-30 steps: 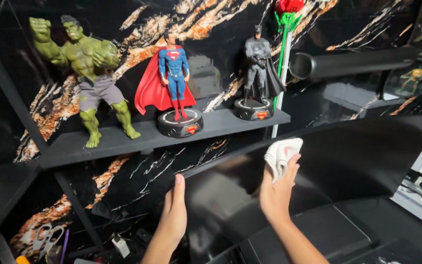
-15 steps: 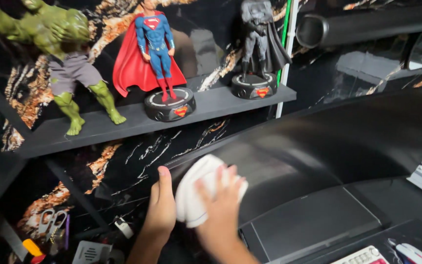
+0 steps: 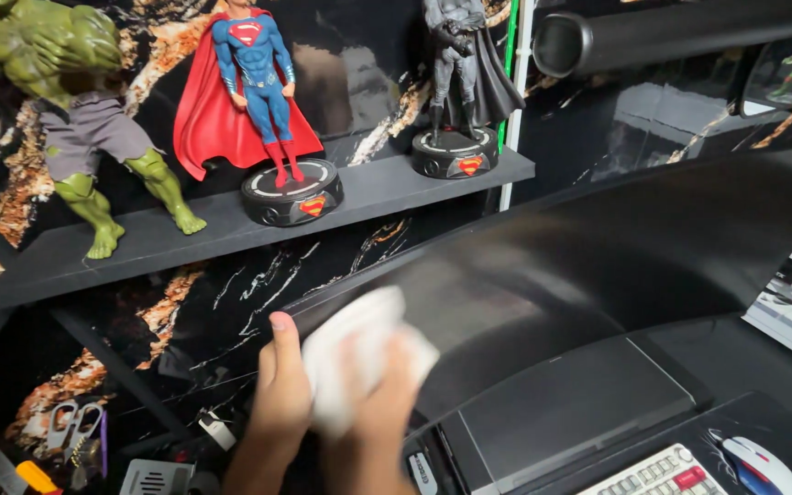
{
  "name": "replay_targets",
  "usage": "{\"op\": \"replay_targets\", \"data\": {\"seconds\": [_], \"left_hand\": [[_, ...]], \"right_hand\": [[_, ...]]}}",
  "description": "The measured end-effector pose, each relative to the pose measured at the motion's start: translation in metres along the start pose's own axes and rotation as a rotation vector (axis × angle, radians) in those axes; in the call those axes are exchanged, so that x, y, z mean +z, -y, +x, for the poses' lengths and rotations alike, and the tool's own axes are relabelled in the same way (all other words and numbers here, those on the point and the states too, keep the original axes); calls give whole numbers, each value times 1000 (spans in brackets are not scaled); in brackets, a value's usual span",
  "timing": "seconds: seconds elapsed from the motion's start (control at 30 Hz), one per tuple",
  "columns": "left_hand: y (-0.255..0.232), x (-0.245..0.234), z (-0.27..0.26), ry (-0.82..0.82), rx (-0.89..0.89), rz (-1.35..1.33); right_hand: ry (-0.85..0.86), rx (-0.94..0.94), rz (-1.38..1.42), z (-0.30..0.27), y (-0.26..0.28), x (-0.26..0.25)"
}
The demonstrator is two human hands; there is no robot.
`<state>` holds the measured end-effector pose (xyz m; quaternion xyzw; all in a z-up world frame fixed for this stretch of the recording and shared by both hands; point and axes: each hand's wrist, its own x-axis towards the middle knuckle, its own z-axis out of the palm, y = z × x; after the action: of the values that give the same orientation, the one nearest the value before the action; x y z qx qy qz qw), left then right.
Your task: The recorder is wiping down a large curved computer monitor and the desk surface using a cleaning cloth and a spray bottle.
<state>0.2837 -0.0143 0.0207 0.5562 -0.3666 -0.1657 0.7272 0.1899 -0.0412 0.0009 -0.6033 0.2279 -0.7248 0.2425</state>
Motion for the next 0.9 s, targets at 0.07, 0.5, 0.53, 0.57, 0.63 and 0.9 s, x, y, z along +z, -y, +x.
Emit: {"op": "replay_targets", "data": {"seconds": [0.07,0.5,0.53,0.57,0.63,0.9], "left_hand": [[6,-4,3,-30,-126,-26],[14,-12,-2,-67,-212,218],[3,-9,-2,-68,-214,217],[-8,-5,-3,-7,-131,161],[-19,-2,-3,57,-55,104],[-19,-9,-6,52,-128,167]], "right_hand": [[70,-41,-113,-12,-34,-8],[-257,272,-83,82,-122,-31],[-255,272,-84,51,-85,-20],[-96,249,2,20,-48,-9],[62,231,82,-45,-41,4],[210,2,-517,-35,-154,-78]]}}
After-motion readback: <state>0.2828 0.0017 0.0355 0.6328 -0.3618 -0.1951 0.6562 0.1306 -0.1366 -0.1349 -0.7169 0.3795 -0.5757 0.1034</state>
